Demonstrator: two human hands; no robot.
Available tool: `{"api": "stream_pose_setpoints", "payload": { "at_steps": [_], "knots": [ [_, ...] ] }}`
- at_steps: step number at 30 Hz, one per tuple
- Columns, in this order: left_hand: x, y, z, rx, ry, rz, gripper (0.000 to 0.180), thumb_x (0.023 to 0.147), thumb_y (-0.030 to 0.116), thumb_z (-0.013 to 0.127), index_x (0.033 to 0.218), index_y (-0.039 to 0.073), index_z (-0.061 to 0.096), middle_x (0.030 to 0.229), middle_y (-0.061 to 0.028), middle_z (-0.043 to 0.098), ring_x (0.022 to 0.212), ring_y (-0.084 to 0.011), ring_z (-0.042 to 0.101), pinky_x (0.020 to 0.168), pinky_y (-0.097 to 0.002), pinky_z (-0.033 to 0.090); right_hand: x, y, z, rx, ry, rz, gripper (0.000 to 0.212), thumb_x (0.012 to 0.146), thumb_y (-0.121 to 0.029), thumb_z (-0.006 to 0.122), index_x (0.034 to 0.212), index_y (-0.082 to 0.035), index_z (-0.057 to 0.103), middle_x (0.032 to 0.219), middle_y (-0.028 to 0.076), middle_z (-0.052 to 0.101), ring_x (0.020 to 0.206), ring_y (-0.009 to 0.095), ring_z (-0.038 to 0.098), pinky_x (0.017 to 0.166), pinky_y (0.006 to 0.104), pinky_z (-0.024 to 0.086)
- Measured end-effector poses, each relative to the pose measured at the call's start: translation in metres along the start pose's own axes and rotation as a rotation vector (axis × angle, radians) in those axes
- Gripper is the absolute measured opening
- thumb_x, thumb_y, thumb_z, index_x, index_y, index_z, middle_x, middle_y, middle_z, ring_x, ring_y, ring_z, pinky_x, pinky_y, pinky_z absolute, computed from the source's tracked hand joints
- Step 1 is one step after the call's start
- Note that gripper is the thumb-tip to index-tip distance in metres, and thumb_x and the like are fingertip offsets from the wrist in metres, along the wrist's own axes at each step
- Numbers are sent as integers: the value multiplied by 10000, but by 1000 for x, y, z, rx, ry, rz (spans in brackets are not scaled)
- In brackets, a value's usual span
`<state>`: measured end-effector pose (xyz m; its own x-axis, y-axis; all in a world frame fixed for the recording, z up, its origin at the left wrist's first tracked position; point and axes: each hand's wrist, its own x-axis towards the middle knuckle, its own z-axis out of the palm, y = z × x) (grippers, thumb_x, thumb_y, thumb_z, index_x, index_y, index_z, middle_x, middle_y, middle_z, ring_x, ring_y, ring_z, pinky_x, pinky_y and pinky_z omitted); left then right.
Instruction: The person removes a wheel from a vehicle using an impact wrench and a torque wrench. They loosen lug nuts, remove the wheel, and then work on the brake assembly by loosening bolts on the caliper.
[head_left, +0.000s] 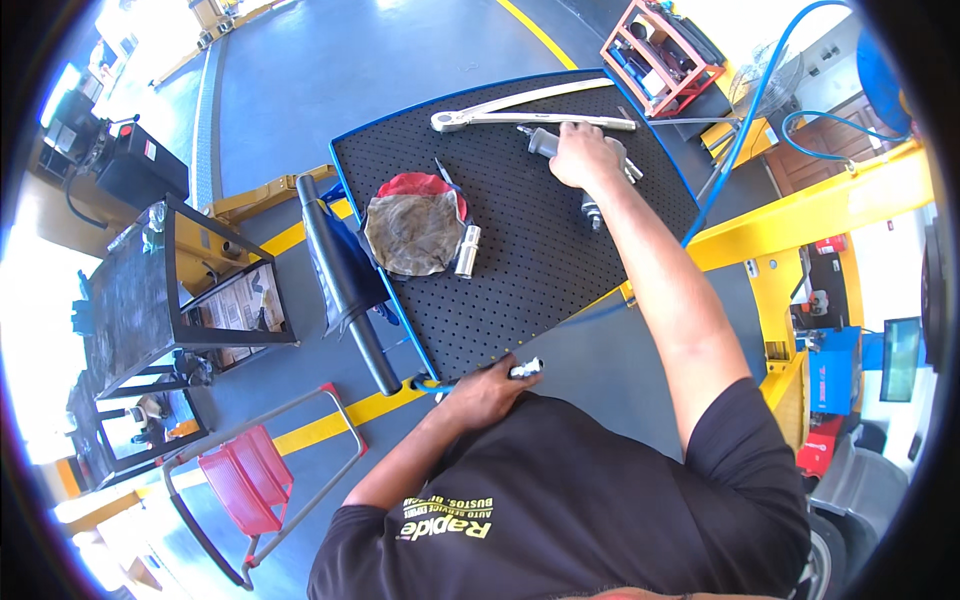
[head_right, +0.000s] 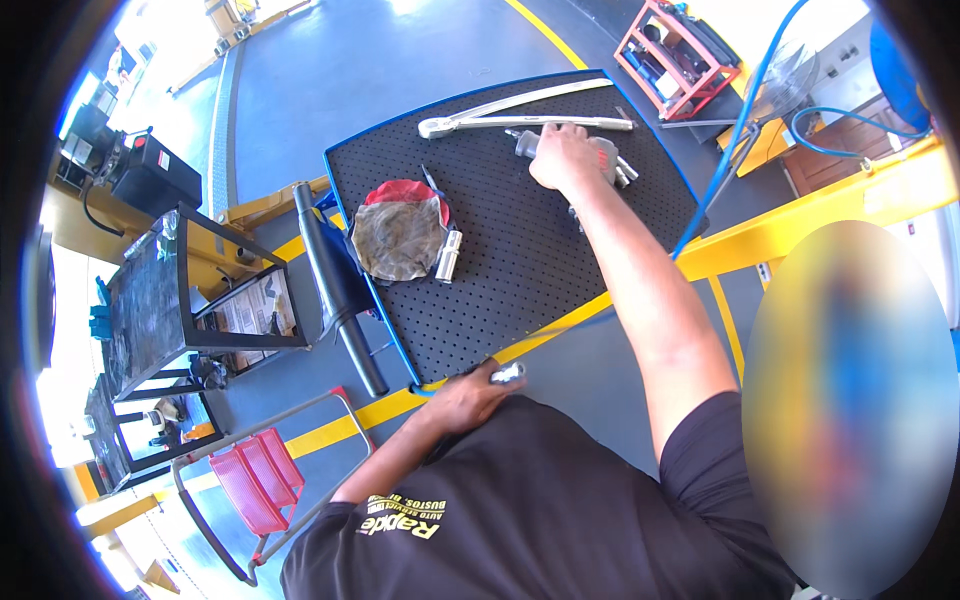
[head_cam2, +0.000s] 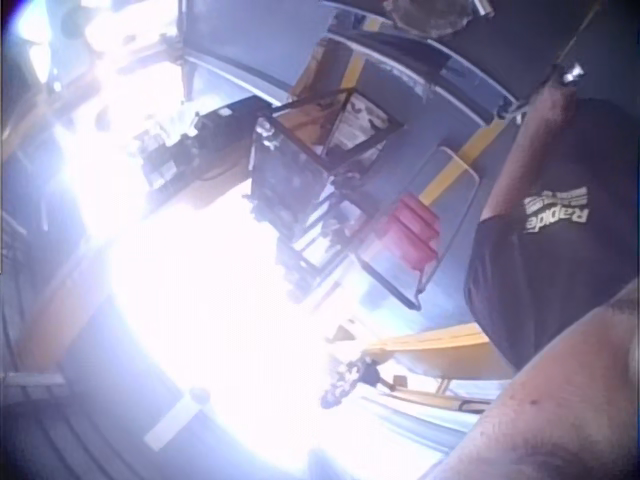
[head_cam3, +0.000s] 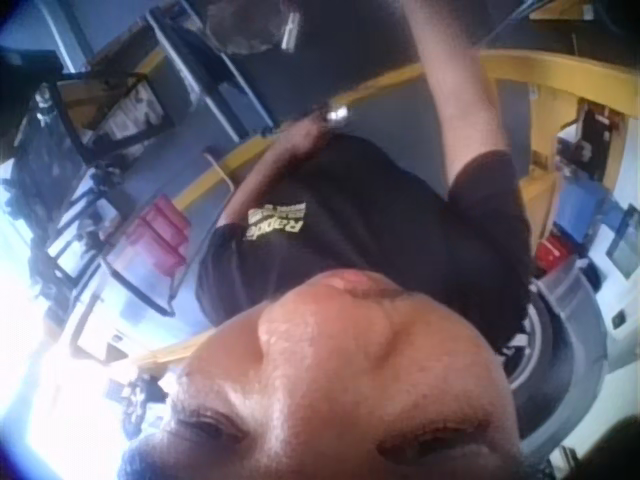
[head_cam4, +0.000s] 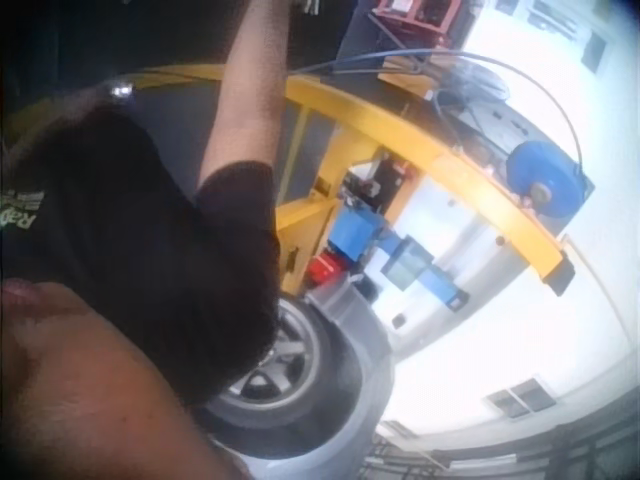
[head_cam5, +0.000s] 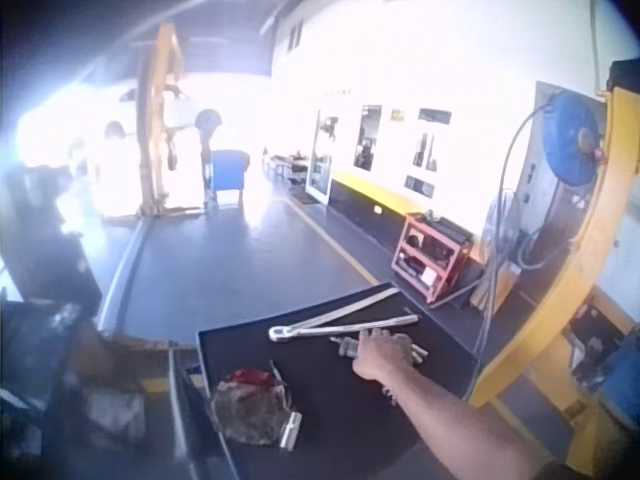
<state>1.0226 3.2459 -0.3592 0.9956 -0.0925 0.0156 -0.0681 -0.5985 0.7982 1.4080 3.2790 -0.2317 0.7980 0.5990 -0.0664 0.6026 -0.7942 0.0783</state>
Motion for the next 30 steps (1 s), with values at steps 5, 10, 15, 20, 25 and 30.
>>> {"api": "stream_pose_setpoints", "payload": {
  "at_steps": [5, 10, 15, 20, 25, 30],
  "knots": [
    [-20, 33, -65, -75, 103, 112, 727, 822, -47, 637, 1470, 277, 567, 1210, -205, 502, 926, -366, 676, 757, -433, 619, 46, -9, 35, -95, -165, -45, 611, 867, -235, 687, 1417, -22, 528, 1388, 213, 602, 1352, 365, 556, 1146, 519, 421],
    [-15, 42, -93, 37, 649, 349, 884, 746, -159, 731, 1480, 253, 460, 1205, -203, 522, 838, -284, 631, 642, -366, 575, -11, -4, 23, -179, -65, -578, 337, 821, -116, 700, 1157, -92, 685, 1224, 175, 626, 1183, 369, 623, 1009, 510, 481],
    [9, 33, -101, -235, 735, 395, 849, 910, -123, 655, 1555, 110, 155, 1194, -194, 522, 746, -140, 515, 593, -296, 471, -131, 57, 27, -95, 232, -626, 474, 756, 45, 681, 1176, -174, 699, 1324, 109, 493, 1235, 330, 548, 965, 473, 501],
    [47, 25, -92, -324, 778, 456, 797, 1030, 99, 614, 1611, 29, 74, 1031, -92, 535, 774, -128, 467, 702, -287, 420, -185, 69, 57, 302, -92, -263, 622, 822, -221, 788, 1383, -102, 547, 1367, 201, 412, 1193, 435, 556, 1025, 489, 509],
    [81, 30, -81, -514, 779, 297, 750, 1055, 515, 529, 1522, -12, 268, 898, -8, 509, 685, -66, 407, 600, -240, 320, -160, 44, 81, 599, 100, 335, 1032, 776, -407, 870, 1477, 99, 308, 1322, 369, 524, 1177, 501, 624, 1027, 475, 530],
    [94, 58, -85, -525, 562, 250, 664, 1053, 540, 525, 1455, 27, 401, 906, 42, 493, 692, -32, 354, 609, -208, 272, -125, 66, 55, 509, -93, 411, 710, 819, -130, 668, 1428, 109, 393, 1252, 325, 661, 1166, 412, 682, 1005, 461, 554]
  ]
}}
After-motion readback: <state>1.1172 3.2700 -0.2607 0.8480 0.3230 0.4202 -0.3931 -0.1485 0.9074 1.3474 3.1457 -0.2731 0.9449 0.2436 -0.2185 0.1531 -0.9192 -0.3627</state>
